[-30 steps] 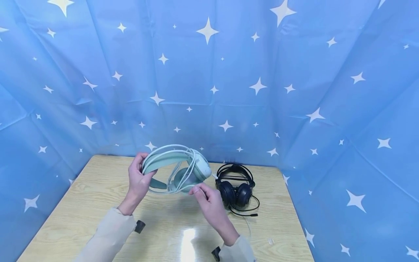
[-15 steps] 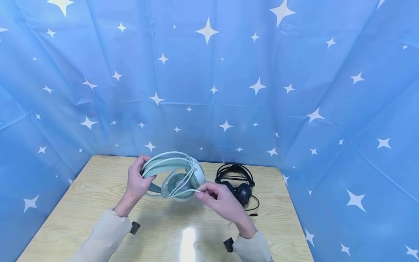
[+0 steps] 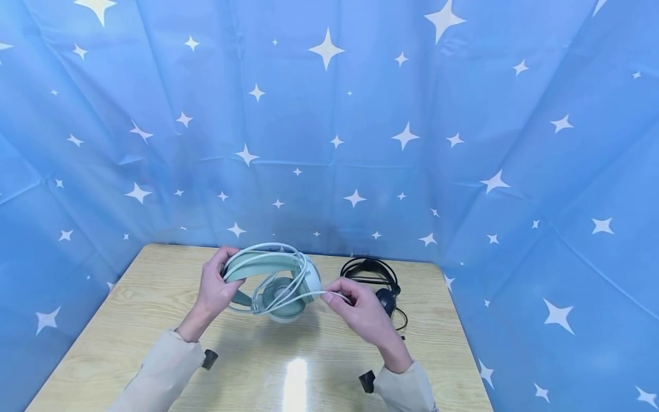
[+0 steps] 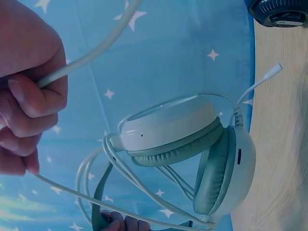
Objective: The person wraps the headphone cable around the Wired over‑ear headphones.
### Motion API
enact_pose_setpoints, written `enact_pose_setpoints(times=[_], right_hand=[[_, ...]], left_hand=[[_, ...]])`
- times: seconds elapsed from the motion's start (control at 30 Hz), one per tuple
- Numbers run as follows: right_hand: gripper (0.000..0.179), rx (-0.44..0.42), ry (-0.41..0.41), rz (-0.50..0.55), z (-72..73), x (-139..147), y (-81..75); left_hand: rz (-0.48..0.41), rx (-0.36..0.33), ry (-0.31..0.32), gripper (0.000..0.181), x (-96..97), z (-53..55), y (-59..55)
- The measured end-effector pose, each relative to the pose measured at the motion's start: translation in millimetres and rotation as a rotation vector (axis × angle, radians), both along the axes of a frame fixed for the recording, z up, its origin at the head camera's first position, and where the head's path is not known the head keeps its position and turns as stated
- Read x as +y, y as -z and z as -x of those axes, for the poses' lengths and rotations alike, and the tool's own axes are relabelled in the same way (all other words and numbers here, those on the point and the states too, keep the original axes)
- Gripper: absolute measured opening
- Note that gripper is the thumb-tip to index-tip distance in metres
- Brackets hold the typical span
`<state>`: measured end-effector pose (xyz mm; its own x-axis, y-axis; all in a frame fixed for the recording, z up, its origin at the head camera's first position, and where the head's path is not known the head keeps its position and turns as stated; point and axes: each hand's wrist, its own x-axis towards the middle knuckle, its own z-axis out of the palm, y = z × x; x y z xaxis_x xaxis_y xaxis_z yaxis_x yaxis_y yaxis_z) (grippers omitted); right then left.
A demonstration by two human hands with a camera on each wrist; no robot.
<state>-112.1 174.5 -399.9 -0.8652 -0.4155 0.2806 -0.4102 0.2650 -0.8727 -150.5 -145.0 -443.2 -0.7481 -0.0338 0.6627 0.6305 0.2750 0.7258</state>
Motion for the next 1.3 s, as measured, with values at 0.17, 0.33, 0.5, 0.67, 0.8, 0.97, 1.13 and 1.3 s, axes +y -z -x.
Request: enact_pose_setpoints(times=[0.17, 0.33, 0.5, 0.67, 0.8, 0.97, 1.13, 1.3], right_hand=[[0.008, 0.034, 0.052, -0.017, 2.2, 0, -1.6], [0.005, 0.036, 0.127, -0.034, 5.9, 0, -3.5], [0.005, 0.047, 0.170, -0.029, 10.4, -1, -2.8], [0.006, 0.044, 0.210, -0.020, 12.7, -1, -2.9], [0.006, 0.047, 0.228, -0.015, 15.7, 1, -2.3], [0.007, 0.061, 0.244, -0.011, 20.7, 1, -0.7], [0.010, 0.058, 0.258, -0.012, 25.1, -1, 2.4], [0.009, 0.053, 0.273, -0.021, 28.7, 0, 6.7]], left_hand=[[0.014, -0.013, 0.003, 0.039, 1.1, -0.2, -1.3], [0.028, -0.048, 0.044, 0.037, 0.3, 0.3, -1.9], [0.008, -0.083, 0.128, 0.036, -2.1, -1.1, -2.3], [-0.020, -0.137, 0.176, 0.035, -2.5, -2.8, -5.1], [-0.041, -0.167, 0.204, 0.034, -2.1, -3.8, -8.0], [-0.048, -0.197, 0.230, 0.032, -0.6, -4.1, -12.3], [-0.031, -0.225, 0.265, 0.031, 0.0, -4.5, -13.2], [-0.038, -0.239, 0.317, 0.029, -2.2, -5.2, -11.1]])
